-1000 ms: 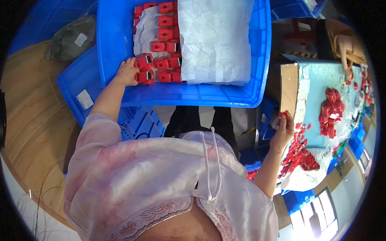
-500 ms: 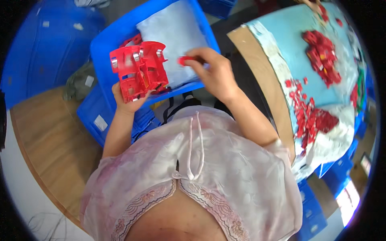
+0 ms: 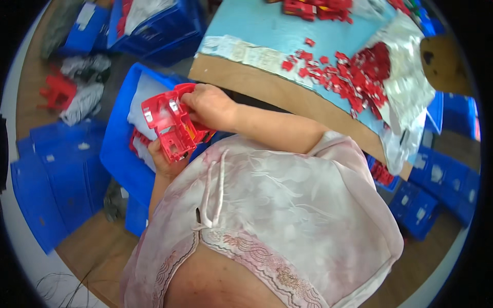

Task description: The person attaches small pieces to toy car bodies by hand and packs the assembled toy cars into blue crates, covering layers with foam sheets.

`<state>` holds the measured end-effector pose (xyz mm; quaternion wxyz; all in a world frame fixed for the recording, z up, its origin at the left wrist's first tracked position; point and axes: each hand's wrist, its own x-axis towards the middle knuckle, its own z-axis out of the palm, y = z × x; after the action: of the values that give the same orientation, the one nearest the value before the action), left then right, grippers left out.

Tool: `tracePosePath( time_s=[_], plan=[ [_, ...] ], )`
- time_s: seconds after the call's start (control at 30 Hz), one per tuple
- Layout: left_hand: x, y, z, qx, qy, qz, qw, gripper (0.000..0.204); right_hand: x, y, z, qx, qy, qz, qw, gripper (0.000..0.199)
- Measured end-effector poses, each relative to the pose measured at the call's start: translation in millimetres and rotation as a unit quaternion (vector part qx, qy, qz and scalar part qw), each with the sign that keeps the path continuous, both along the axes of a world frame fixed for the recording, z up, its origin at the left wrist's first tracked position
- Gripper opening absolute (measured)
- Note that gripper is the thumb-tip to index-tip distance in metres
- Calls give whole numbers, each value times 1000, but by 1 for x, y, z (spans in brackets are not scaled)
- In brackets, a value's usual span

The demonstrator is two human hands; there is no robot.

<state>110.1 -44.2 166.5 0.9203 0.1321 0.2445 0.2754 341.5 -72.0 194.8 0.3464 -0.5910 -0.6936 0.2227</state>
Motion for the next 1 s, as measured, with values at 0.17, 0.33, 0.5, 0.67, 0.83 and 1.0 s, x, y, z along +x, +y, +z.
tracePosePath(
  time_s=[0.17, 0.33, 0.5, 0.67, 0.83, 1.0],
  plan=[
    [28, 7, 19, 58, 66, -87, 992, 77, 20, -13, -7, 171, 28, -128, 976, 65],
    [69, -10, 41, 0, 38, -95, 995, 70, 41, -20, -22, 73, 86, -92, 989, 86],
    [72, -12, 17, 15, 79, -54, 995, 61, 45, -22, -21, 31, 64, -128, 989, 83],
    [98, -13, 27, -7, 62, -57, 996, 55, 54, -24, -36, 67, 68, -151, 984, 78],
    [116, -16, -5, 68, 123, -97, 985, 68, 72, -36, -47, 16, 63, -169, 983, 76],
    [154, -14, -16, -16, 103, -118, 988, 70, 109, -44, -66, -37, 108, -173, 978, 68]
  ],
)
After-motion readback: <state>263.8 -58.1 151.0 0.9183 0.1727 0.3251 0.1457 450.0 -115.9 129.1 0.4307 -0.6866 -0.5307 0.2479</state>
